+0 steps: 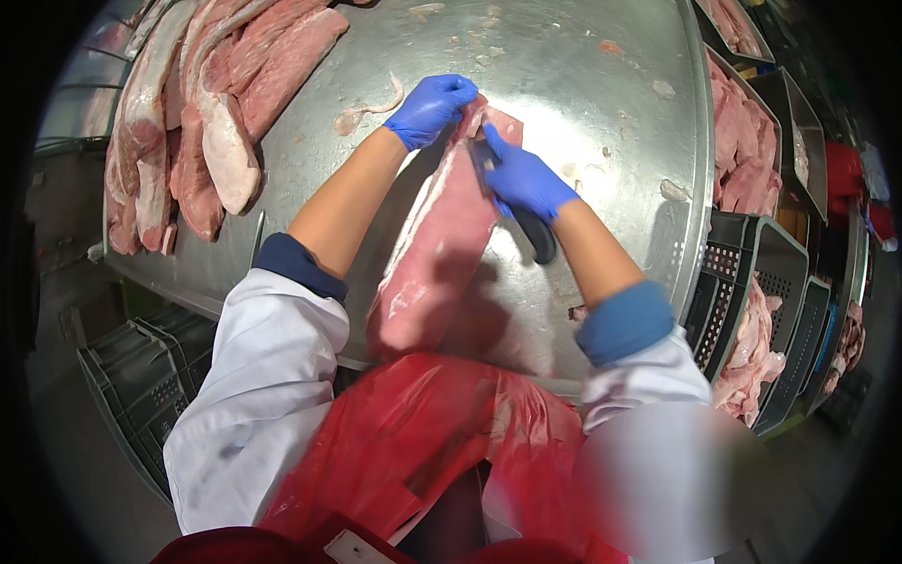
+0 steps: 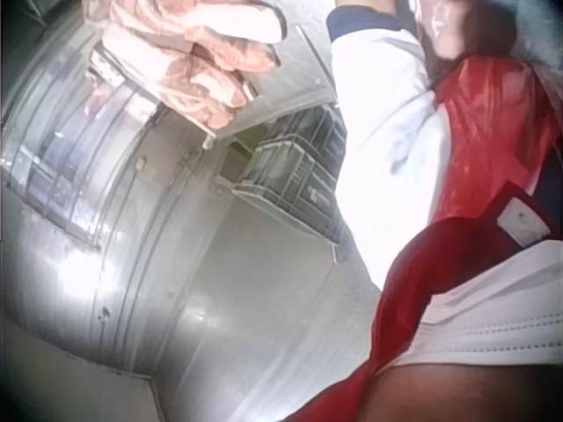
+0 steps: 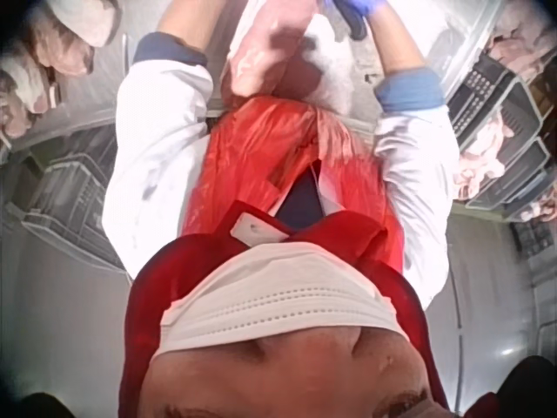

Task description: The person trims fat and connective tissue from large cuts of raw meat using a knife on a stainless steel table. They repeatedly lift and reposition the meat to access different sides, placing trimmed pieces into a nearby bin.

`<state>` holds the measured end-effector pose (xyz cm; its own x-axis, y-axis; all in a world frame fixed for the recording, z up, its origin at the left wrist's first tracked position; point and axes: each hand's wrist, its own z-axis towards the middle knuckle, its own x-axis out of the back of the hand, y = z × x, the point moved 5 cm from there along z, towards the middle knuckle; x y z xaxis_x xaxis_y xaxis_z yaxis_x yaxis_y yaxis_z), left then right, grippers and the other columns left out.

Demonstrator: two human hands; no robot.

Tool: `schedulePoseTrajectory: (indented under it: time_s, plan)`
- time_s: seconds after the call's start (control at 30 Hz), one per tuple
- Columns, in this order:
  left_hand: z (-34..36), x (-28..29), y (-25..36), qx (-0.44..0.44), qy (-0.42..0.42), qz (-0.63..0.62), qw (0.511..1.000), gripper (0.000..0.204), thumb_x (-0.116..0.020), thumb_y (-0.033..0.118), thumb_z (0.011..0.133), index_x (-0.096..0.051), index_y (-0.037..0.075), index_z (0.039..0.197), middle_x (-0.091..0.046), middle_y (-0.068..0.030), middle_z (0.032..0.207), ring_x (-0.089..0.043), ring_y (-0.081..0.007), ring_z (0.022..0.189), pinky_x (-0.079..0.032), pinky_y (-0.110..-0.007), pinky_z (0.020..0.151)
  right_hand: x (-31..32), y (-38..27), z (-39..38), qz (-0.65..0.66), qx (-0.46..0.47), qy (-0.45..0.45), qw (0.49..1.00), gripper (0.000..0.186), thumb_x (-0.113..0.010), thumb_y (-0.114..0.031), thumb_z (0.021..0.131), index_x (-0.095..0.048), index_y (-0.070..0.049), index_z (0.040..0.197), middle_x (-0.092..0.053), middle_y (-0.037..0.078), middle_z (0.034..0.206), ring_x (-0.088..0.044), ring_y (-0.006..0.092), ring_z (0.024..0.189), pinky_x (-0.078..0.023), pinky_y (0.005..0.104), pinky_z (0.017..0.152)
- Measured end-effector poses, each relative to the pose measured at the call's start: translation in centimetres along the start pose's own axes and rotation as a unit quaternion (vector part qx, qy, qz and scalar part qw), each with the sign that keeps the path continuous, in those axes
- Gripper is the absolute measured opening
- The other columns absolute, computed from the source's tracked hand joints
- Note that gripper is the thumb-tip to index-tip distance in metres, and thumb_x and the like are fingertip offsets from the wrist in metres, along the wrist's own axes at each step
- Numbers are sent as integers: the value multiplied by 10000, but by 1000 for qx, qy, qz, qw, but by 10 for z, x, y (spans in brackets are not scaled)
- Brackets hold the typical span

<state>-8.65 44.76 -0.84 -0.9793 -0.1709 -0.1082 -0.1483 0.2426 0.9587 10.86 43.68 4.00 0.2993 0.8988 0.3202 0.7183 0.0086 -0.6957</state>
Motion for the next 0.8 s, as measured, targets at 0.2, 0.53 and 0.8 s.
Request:
schedulePoseTrajectory:
  time_s: [0.2,0.53,0.8]
  plan:
    - [-48,118,-53,8,184,270,945,268,-651,173,903,-641,-6,1102,-670,-121,1028,-644,-208,968,-527,-350,801,9,-17,-146,25,-114,-128,985,774,-529,-27,925,-246,-245,1612,-568,66,670,-525,115,488,-494,296,498]
    - [-72,25,-31,-83,-11,561,823,220,-551,190,917,-635,38,1053,-686,-231,939,-664,-417,900,-518,-513,791,-12,-9,24,146,6,133,980,725,-540,-34,927,-280,-134,1597,-637,89,801,-612,122,613,-505,292,527]
    - [-91,2,8,-150,-31,597,788,203,-530,182,940,-632,26,1021,-691,-217,881,-680,-403,820,-545,-498,713,-7,-39,22,36,38,24,998,728,-530,-26,902,-315,-156,1585,-609,71,743,-566,120,519,-500,290,512]
